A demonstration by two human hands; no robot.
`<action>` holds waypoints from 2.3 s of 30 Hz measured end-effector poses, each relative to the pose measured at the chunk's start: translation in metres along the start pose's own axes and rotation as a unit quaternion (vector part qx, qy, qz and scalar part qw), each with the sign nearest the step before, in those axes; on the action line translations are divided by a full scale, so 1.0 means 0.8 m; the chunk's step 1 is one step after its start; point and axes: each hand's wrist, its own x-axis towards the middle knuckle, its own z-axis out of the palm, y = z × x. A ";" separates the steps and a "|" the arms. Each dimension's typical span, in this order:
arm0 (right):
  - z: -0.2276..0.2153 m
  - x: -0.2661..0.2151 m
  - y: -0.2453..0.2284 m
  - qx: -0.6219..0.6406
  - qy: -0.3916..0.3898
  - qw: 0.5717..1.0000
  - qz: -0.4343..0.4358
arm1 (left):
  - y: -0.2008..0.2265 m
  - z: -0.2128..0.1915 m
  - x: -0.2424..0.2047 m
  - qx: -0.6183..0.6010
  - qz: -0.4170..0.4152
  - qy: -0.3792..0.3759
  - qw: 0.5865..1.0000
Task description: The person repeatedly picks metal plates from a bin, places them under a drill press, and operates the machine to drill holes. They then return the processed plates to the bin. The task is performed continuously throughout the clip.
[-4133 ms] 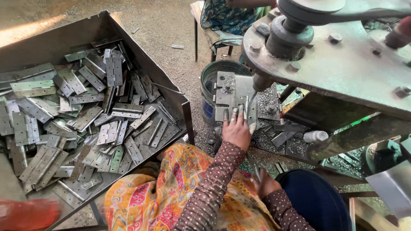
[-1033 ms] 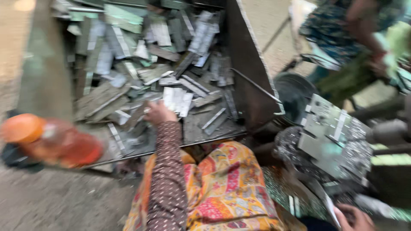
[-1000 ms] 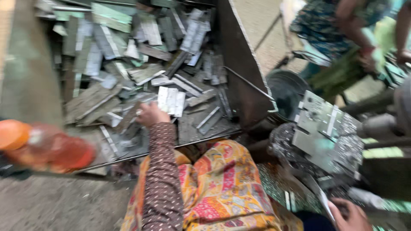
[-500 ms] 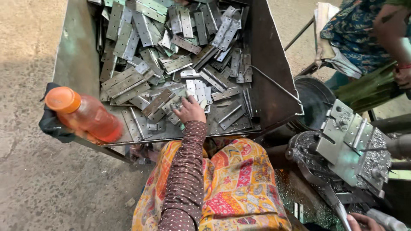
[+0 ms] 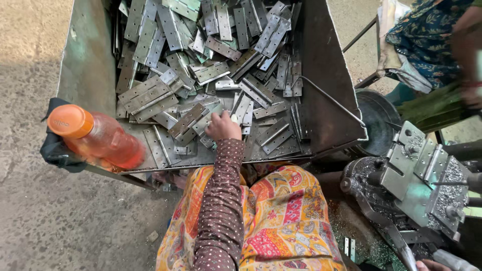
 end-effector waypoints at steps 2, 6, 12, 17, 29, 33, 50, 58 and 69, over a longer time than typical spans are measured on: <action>-0.006 0.002 0.003 -0.011 0.004 1.000 -0.015 | 0.001 -0.011 -0.007 0.056 0.059 0.105 0.991; -0.010 0.007 0.000 -0.042 0.036 0.995 -0.088 | -0.013 -0.004 -0.013 -0.208 -0.015 -0.006 0.978; -0.067 -0.026 -0.057 0.235 0.009 0.921 -0.310 | -0.072 0.040 -0.045 -0.384 0.020 0.048 0.922; -0.097 -0.150 -0.131 0.230 -0.040 0.900 -0.369 | -0.099 0.053 -0.096 -0.417 0.045 -0.015 0.908; -0.198 -0.287 -0.184 0.099 -0.086 0.877 -0.463 | -0.113 -0.001 -0.134 -0.467 0.082 -0.040 0.880; -0.217 -0.304 -0.120 0.064 -0.069 0.908 -0.409 | -0.130 -0.029 -0.146 -0.538 -0.002 -0.112 0.836; -0.296 -0.250 -0.153 0.014 0.132 0.901 -0.412 | -0.132 -0.014 -0.145 -0.650 -0.037 -0.197 0.733; -0.081 -0.085 -0.093 0.105 -0.175 0.978 -0.050 | -0.044 -0.064 -0.234 -0.705 -0.076 -0.305 0.636; -0.048 -0.095 -0.076 -0.028 -0.137 0.986 -0.091 | 0.223 -0.122 -0.398 -0.325 0.595 -0.163 0.717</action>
